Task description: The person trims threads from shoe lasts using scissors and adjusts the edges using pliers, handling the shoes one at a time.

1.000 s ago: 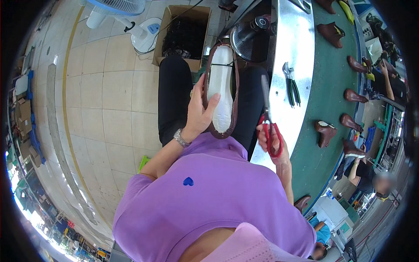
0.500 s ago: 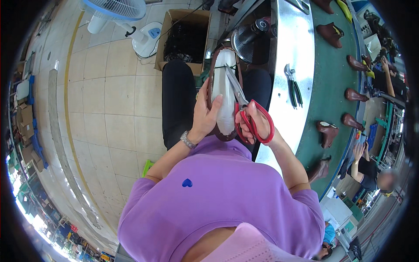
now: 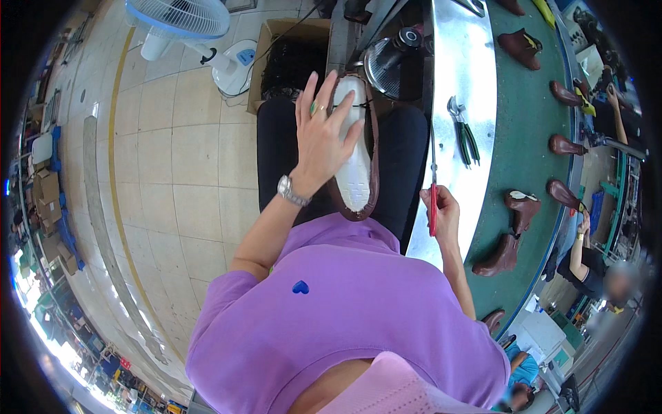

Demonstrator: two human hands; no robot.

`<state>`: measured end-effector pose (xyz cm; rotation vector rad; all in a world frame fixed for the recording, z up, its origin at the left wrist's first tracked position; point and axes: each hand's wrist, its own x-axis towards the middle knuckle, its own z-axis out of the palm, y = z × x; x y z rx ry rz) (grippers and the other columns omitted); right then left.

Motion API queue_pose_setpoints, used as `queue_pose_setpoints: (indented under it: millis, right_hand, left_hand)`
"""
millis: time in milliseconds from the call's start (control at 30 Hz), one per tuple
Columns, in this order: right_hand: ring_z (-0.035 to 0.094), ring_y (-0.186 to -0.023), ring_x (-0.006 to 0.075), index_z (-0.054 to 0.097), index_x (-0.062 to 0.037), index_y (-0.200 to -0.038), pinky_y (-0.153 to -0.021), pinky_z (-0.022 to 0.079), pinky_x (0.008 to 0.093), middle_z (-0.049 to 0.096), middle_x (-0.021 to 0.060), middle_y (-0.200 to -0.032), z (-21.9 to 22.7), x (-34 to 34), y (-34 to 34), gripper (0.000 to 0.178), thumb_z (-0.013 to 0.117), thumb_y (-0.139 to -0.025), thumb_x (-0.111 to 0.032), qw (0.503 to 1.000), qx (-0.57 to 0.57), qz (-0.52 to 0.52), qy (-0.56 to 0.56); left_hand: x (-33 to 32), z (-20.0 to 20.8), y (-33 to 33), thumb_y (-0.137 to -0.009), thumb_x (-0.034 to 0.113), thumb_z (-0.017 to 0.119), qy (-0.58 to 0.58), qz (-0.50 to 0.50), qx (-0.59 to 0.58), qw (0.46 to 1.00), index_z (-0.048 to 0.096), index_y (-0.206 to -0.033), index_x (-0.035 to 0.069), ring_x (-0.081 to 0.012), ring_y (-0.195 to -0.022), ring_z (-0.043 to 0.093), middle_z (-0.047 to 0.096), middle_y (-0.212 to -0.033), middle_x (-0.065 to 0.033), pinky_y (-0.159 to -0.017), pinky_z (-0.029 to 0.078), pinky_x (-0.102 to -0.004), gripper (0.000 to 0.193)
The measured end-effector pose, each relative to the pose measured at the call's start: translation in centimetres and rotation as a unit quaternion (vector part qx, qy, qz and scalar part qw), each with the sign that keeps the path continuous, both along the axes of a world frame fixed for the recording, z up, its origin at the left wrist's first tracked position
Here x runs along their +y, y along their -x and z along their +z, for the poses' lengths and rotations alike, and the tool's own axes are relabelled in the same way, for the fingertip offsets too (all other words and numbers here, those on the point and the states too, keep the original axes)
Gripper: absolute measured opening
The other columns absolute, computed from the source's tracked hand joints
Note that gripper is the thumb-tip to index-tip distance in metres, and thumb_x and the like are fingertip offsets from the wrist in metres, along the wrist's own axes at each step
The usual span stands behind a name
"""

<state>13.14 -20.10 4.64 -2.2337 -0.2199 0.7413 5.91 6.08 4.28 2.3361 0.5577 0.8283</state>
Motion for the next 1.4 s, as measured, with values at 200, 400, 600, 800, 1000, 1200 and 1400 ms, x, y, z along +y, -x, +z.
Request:
queue_pose_setpoints:
  millis: [200, 400, 600, 800, 1000, 1200, 1400]
  right_hand:
    - [0.059, -0.062, 0.0205, 0.062, 0.0003, -0.104, -0.062, 0.046, 0.0335, 0.061, 0.0122, -0.070, -5.4, -6.5, -0.5, 0.041, 0.069, -0.077, -0.030, 0.969, -0.156, -0.075, 0.178]
    - [0.063, -0.084, 0.0281, 0.063, -0.0017, -0.107, -0.079, 0.047, 0.0351, 0.065, 0.0169, -0.090, -4.8, -4.3, -5.6, 0.035, 0.063, -0.081, -0.025, 0.935, -0.304, -0.074, 0.165]
    - [0.046, -0.112, 0.0349, 0.054, -0.0076, -0.122, -0.093, 0.038, 0.0422, 0.050, 0.0207, -0.119, -10.0, -2.4, -15.2, 0.053, 0.066, -0.078, -0.035, 0.908, -0.371, 0.006, 0.195]
    - [0.052, -0.098, 0.0346, 0.054, -0.0121, -0.124, -0.084, 0.042, 0.0423, 0.054, 0.0216, -0.106, -8.4, 0.3, -15.7, 0.045, 0.057, -0.085, -0.035, 0.904, -0.332, 0.071, 0.259]
    - [0.050, -0.072, 0.0113, 0.048, 0.0008, -0.121, -0.072, 0.039, 0.0251, 0.057, 0.0034, -0.082, -0.7, 4.4, -12.9, 0.037, 0.045, -0.093, -0.022, 0.992, 0.079, -0.044, -0.092]
    - [0.060, -0.089, 0.0159, 0.027, -0.0045, -0.137, -0.074, 0.045, 0.0268, 0.063, 0.0105, -0.093, 7.6, 10.3, -7.4, 0.049, 0.045, -0.093, -0.016, 0.902, 0.353, 0.150, -0.200]
    - [0.061, -0.086, 0.0173, 0.022, -0.0042, -0.138, -0.072, 0.048, 0.0290, 0.059, 0.0117, -0.096, 6.7, 13.8, -6.8, 0.047, 0.041, -0.096, -0.012, 0.879, 0.423, 0.117, -0.185]
  left_hand:
    - [0.8, -1.4, -2.0, -0.074, 0.010, 0.067, -0.130, -0.072, 0.003, 0.989, 0.065, -0.087, 0.004, -0.0278, -0.121, 0.043, 0.060, -0.108, -0.0043, -0.101, 0.033, -0.0440, 0.014]
    - [0.1, 1.6, -0.1, -0.076, 0.003, 0.065, -0.049, 0.001, -0.121, 0.991, 0.062, -0.084, 0.002, -0.0289, -0.106, 0.054, 0.060, -0.094, -0.0087, -0.095, 0.038, -0.0447, 0.009]
    - [4.7, 6.1, 2.6, -0.083, -0.004, 0.057, 0.027, 0.157, -0.318, 0.935, 0.061, -0.094, -0.005, -0.0284, -0.101, 0.056, 0.060, -0.099, -0.0153, -0.087, 0.045, -0.0369, 0.012]
    - [10.0, -1.2, 0.1, -0.085, 0.008, 0.062, 0.001, 0.184, -0.104, 0.977, 0.066, -0.100, -0.002, -0.0201, -0.098, 0.058, 0.059, -0.112, -0.0156, -0.085, 0.045, -0.0288, 0.019]
    - [12.7, -11.2, -3.5, -0.085, 0.018, 0.061, -0.119, 0.265, 0.061, 0.955, 0.060, -0.115, 0.004, -0.0248, -0.098, 0.058, 0.058, -0.113, -0.0140, -0.084, 0.045, -0.0311, 0.033]
    - [5.6, -0.6, -2.0, -0.078, 0.010, 0.067, 0.233, -0.108, -0.007, 0.966, 0.061, -0.110, 0.001, -0.0169, -0.100, 0.058, 0.060, -0.110, -0.0116, -0.086, 0.044, -0.0245, 0.034]
    - [4.0, -0.5, -2.9, -0.076, 0.003, 0.063, 0.245, -0.045, -0.007, 0.968, 0.064, -0.098, 0.001, -0.0199, -0.085, 0.065, 0.066, -0.100, -0.0111, -0.077, 0.050, -0.0265, 0.023]
